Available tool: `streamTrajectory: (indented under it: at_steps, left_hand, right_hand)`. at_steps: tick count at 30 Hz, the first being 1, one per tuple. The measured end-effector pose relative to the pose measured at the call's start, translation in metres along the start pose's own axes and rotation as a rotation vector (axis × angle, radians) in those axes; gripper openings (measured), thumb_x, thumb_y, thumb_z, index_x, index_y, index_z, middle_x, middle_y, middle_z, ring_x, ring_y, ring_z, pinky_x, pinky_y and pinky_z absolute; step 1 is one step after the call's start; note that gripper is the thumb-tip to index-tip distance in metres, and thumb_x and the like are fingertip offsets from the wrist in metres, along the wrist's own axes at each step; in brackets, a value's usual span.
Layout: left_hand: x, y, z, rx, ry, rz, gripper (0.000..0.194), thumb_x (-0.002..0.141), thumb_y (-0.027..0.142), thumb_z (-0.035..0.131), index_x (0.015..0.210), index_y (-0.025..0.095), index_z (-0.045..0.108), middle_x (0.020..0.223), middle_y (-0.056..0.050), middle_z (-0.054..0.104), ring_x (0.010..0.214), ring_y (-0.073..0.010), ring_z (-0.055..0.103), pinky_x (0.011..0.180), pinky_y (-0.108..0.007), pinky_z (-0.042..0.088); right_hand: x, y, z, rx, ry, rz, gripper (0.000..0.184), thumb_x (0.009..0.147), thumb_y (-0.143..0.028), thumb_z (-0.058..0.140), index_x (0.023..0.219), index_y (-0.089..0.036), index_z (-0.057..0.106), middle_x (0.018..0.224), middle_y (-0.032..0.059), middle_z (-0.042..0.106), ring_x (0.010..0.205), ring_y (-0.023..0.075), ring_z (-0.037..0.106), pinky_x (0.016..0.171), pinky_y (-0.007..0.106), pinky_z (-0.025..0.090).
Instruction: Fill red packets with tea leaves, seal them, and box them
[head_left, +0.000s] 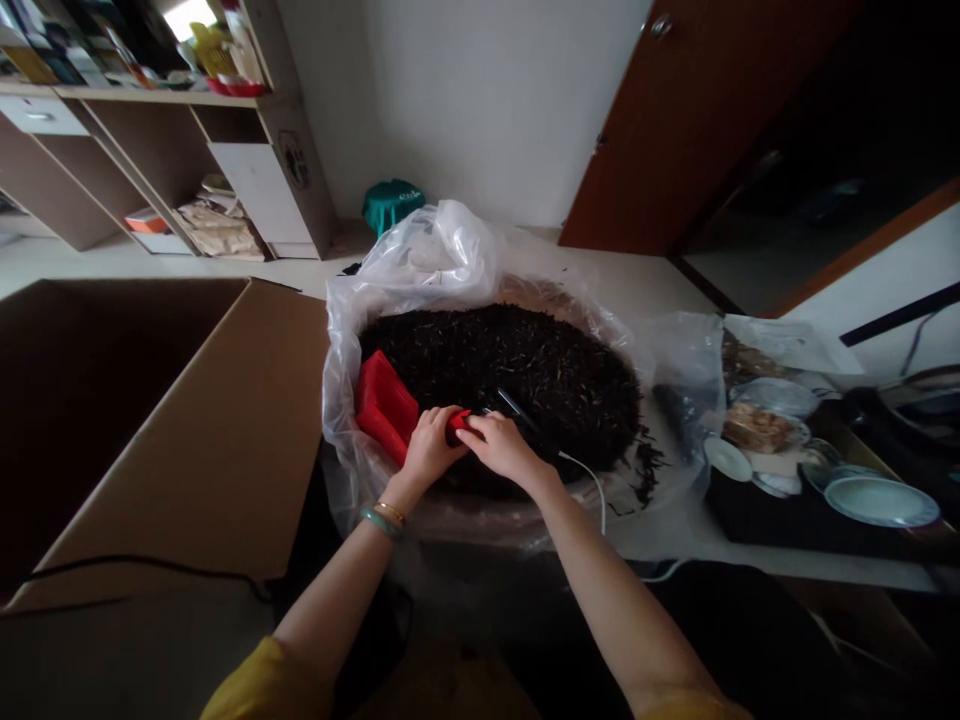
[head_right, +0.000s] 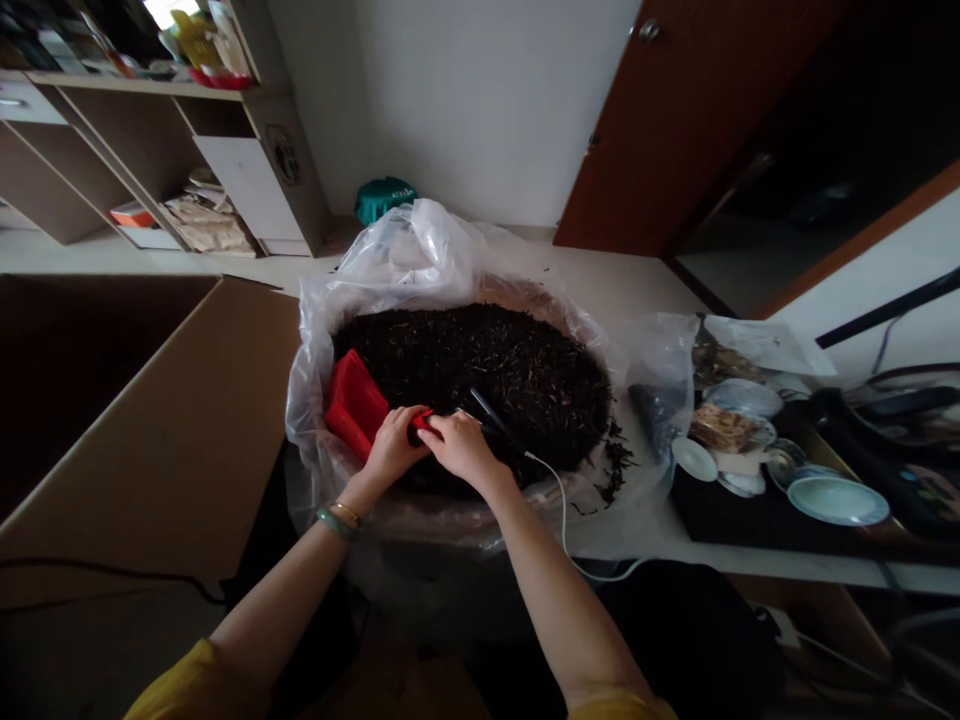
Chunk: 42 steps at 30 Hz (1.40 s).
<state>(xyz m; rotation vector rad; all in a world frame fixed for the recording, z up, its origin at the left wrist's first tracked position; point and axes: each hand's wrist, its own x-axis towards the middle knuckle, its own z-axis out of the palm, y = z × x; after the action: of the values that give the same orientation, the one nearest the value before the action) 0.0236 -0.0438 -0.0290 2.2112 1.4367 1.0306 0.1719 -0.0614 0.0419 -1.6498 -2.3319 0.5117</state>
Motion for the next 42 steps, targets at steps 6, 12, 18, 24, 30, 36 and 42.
streamTrajectory:
  at_steps: [6,12,18,24,30,36,42]
  left_hand:
    - [0.0,-0.001,0.003,-0.03,0.043,-0.042,0.046,0.068,0.021,0.074,0.11,0.018,0.054,0.102,-0.007,0.061,0.094,-0.0227,0.061,0.083,-0.037,0.052]
    - [0.0,-0.001,0.003,-0.081,0.071,-0.062,0.051,0.065,0.016,0.073,0.111,0.016,0.052,0.105,-0.01,0.061,0.095,-0.0232,0.062,0.085,-0.038,0.052]
    - [-0.001,-0.002,0.002,-0.108,0.046,-0.018,0.043,0.07,0.011,0.064,0.111,0.018,0.053,0.104,-0.01,0.063,0.094,-0.0224,0.063,0.084,-0.038,0.052]
    - [0.001,-0.003,0.002,-0.152,0.037,-0.084,0.043,0.063,0.017,0.073,0.103,0.017,0.057,0.097,-0.007,0.065,0.089,-0.0217,0.063,0.08,-0.036,0.053]
    - [0.002,0.007,-0.009,-0.342,-0.116,-0.119,0.027,0.072,0.024,0.066,0.098,0.017,0.06,0.089,-0.004,0.066,0.08,-0.0168,0.063,0.071,-0.028,0.054]
    - [0.0,0.011,-0.013,-0.473,-0.206,-0.141,0.023,0.081,0.026,0.058,0.102,0.018,0.056,0.09,-0.004,0.067,0.081,-0.0162,0.063,0.072,-0.028,0.052]
    - [0.001,0.013,-0.013,-0.535,-0.235,-0.159,0.02,0.082,0.03,0.06,0.096,0.018,0.052,0.087,-0.002,0.065,0.082,-0.0146,0.062,0.074,-0.027,0.051]
  right_hand:
    - [-0.009,0.007,-0.003,0.134,0.247,-0.107,0.018,0.089,-0.02,0.053,0.097,-0.02,0.07,0.091,0.0068,0.069,0.088,0.0191,0.061,0.084,0.032,0.046]
    - [-0.006,0.004,0.004,0.061,0.233,-0.109,0.027,0.081,-0.022,0.064,0.108,-0.018,0.065,0.106,0.0103,0.068,0.104,0.0247,0.057,0.095,0.041,0.042]
    - [0.004,-0.008,0.002,-0.044,0.036,-0.149,0.021,0.08,-0.028,0.068,0.098,-0.017,0.066,0.099,0.0092,0.068,0.101,0.0235,0.057,0.096,0.041,0.038]
    - [0.003,-0.002,-0.008,0.017,0.128,-0.154,0.012,0.082,-0.019,0.066,0.093,-0.02,0.069,0.095,0.0058,0.071,0.097,0.0212,0.06,0.097,0.041,0.037]
    - [0.002,0.015,-0.008,0.023,0.11,-0.131,0.016,0.084,-0.01,0.056,0.09,-0.018,0.069,0.088,0.0062,0.071,0.087,0.0189,0.062,0.085,0.035,0.045]
    - [-0.003,0.023,-0.006,0.049,0.031,-0.133,0.021,0.079,-0.015,0.065,0.1,-0.018,0.065,0.094,0.0059,0.068,0.09,0.0193,0.06,0.081,0.033,0.046]
    - [-0.004,0.024,-0.008,0.198,0.107,-0.126,0.018,0.082,-0.009,0.059,0.089,-0.02,0.07,0.087,0.0033,0.07,0.085,0.0166,0.063,0.081,0.03,0.047]
